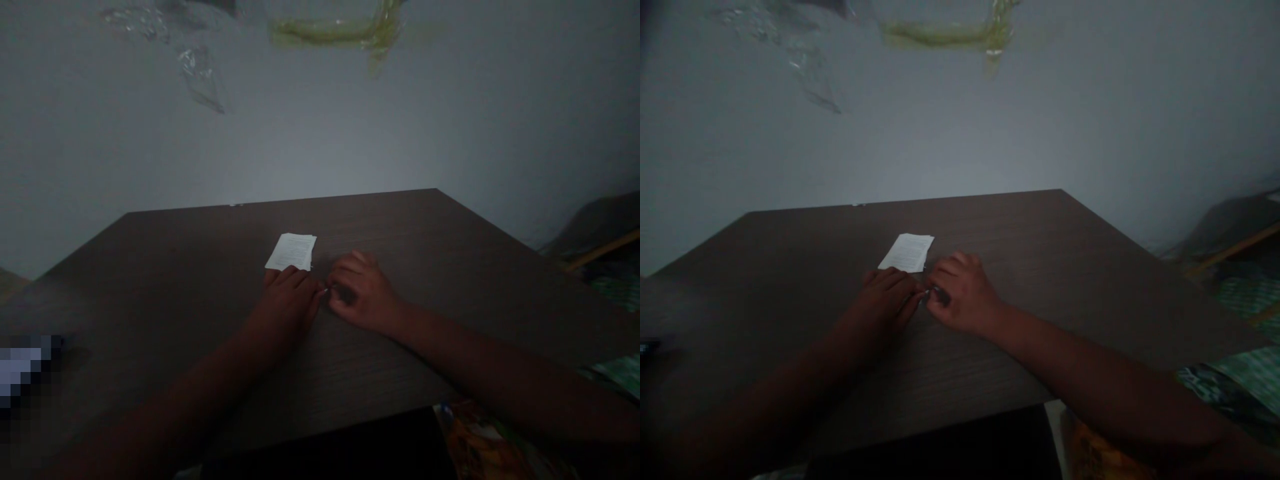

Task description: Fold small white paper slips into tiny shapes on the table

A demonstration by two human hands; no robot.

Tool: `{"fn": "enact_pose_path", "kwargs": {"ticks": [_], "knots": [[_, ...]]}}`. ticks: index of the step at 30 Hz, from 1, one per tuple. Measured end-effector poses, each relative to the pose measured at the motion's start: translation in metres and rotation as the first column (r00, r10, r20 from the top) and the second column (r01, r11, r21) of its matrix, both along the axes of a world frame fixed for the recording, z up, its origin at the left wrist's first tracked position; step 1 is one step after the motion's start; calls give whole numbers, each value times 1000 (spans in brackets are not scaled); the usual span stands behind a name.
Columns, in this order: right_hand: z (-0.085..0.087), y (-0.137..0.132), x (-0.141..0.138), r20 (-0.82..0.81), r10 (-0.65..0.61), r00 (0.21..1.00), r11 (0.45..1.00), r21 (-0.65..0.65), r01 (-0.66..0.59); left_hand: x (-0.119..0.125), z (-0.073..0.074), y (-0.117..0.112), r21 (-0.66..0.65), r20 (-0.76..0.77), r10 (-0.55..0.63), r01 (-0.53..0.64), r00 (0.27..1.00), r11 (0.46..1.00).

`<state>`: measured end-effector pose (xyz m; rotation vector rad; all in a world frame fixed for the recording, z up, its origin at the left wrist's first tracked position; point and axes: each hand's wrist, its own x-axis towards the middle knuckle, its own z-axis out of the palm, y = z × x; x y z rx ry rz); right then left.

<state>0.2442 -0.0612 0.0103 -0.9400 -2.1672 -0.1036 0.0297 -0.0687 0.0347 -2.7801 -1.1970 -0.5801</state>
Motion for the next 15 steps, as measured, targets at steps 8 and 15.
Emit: {"fn": "enact_pose_path", "kwargs": {"ticks": [8, 15], "knots": [[-1, 1, -4, 82, -47, 996, 996, 83, 40, 2, 4, 0, -40, 3, -9, 9, 1000, 999], [-3, 21, 17, -8, -194, 981, 980, 47, 194, -11, 5, 9, -9, 64, 16, -15, 998, 1000]]}}
